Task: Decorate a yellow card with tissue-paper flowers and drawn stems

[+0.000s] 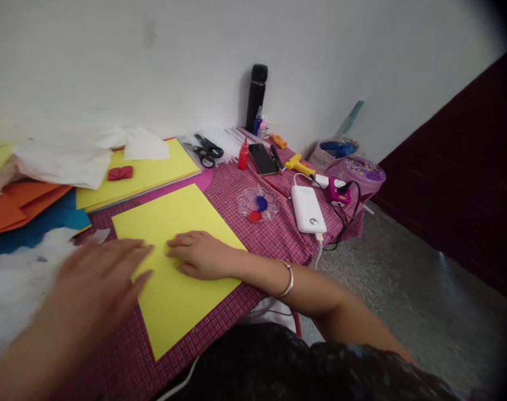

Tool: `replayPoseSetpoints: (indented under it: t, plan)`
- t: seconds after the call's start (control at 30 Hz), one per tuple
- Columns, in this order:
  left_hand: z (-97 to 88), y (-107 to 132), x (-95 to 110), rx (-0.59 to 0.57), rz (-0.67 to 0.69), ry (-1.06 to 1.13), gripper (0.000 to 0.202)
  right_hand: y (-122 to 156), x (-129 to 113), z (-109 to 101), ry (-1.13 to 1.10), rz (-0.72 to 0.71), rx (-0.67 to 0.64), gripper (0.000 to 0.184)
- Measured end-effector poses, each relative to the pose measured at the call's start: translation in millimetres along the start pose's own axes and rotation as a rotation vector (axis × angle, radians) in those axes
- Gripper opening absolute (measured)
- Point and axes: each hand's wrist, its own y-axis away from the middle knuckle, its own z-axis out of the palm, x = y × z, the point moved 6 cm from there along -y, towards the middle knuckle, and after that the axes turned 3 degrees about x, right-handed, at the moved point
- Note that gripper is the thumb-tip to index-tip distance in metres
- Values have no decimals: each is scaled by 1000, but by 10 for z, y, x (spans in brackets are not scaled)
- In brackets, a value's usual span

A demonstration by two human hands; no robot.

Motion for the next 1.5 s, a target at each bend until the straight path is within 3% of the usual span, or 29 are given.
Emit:
replayPoseSetpoints:
  t: [0.07,0.17,0.33,0.43,0.6,0.93,1.13,1.3,1.5]
  plan:
    - [124,-58,579,52,212,4,35,29,33,-62,-53,-8,4,36]
    - [377,-34,968,44,296,32,38,213,264,-332,-58,133,110,34]
    - [595,81,935,-137,224,165,36,1033,975,-1113,106,626,495,33]
    - [593,65,901,-181,194,199,35,1424,1366,-1381,303,884,454,32]
    - [591,46,926,-184,176,213,35,1381,1765,-1347,475,932,89,29]
    - [631,82,935,-238,174,212,38,1233,1952,-1305,450,906,-72,26]
    - [618,71,929,-212,151,225,35,854,1988,-1307,424,925,-56,30]
    - [611,76,922,-152,189,199,36,535,2006,-1266,399,944,63,31]
    - [626,76,908,-123,218,163,35,669,1977,-1301,367,958,218,31]
